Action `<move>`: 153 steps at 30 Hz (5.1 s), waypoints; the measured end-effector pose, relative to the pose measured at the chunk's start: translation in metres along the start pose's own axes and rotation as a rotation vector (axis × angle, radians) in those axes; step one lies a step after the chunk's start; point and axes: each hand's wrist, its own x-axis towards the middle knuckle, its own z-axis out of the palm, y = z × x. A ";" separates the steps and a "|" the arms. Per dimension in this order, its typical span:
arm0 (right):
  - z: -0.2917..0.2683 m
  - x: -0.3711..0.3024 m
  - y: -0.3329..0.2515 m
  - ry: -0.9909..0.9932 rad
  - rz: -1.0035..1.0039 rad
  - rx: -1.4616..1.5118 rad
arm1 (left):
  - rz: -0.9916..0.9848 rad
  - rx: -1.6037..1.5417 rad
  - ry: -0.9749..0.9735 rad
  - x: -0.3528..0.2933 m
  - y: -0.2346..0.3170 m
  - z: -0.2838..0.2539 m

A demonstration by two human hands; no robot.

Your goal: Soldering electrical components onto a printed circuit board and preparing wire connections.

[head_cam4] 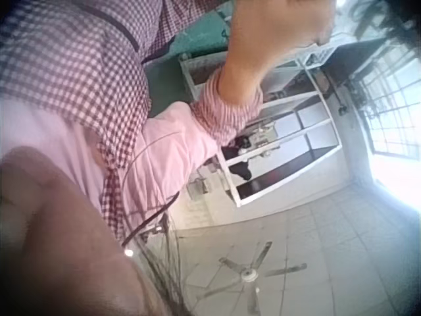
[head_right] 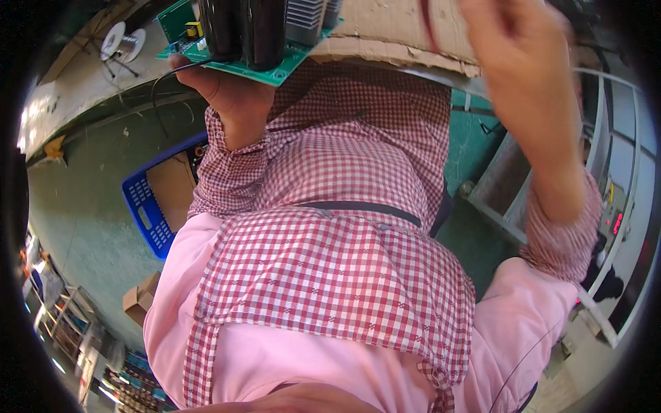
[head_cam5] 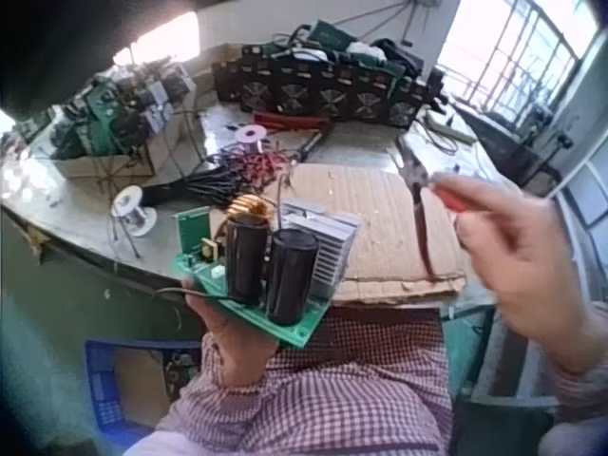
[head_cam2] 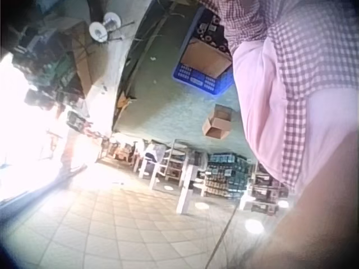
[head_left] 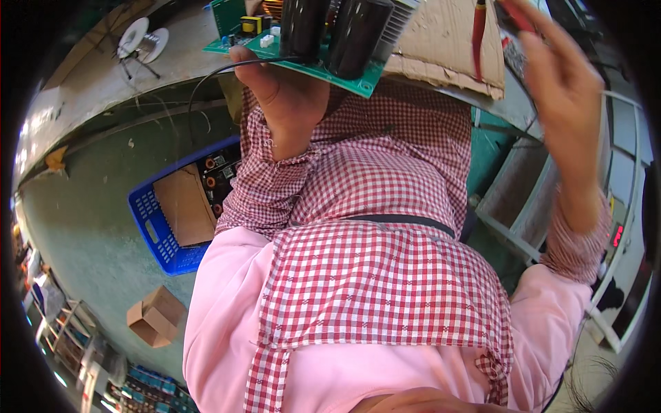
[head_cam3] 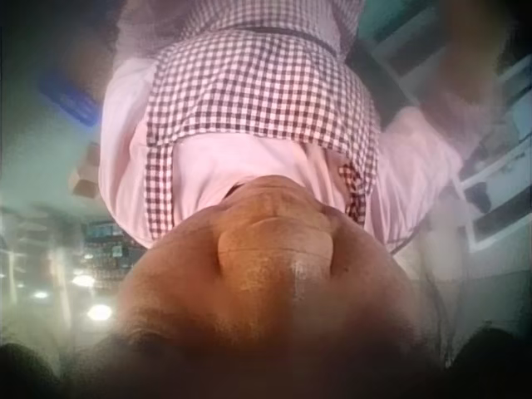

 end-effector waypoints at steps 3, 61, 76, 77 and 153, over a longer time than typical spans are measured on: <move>0.052 0.033 0.067 0.168 -0.057 -0.385 | 0.008 -0.016 -0.042 -0.001 0.002 0.023; -0.014 0.078 -0.040 -0.384 -0.354 0.285 | -0.588 0.798 0.089 0.045 0.014 0.098; -0.010 0.093 -0.058 -0.630 -0.157 0.232 | -0.512 0.938 0.107 0.051 0.017 0.099; 0.004 0.096 -0.042 -0.567 -0.204 0.212 | -0.524 0.940 0.145 0.053 0.017 0.098; 0.148 0.000 0.088 0.016 0.252 1.248 | -0.604 2.209 -0.091 0.074 0.020 0.125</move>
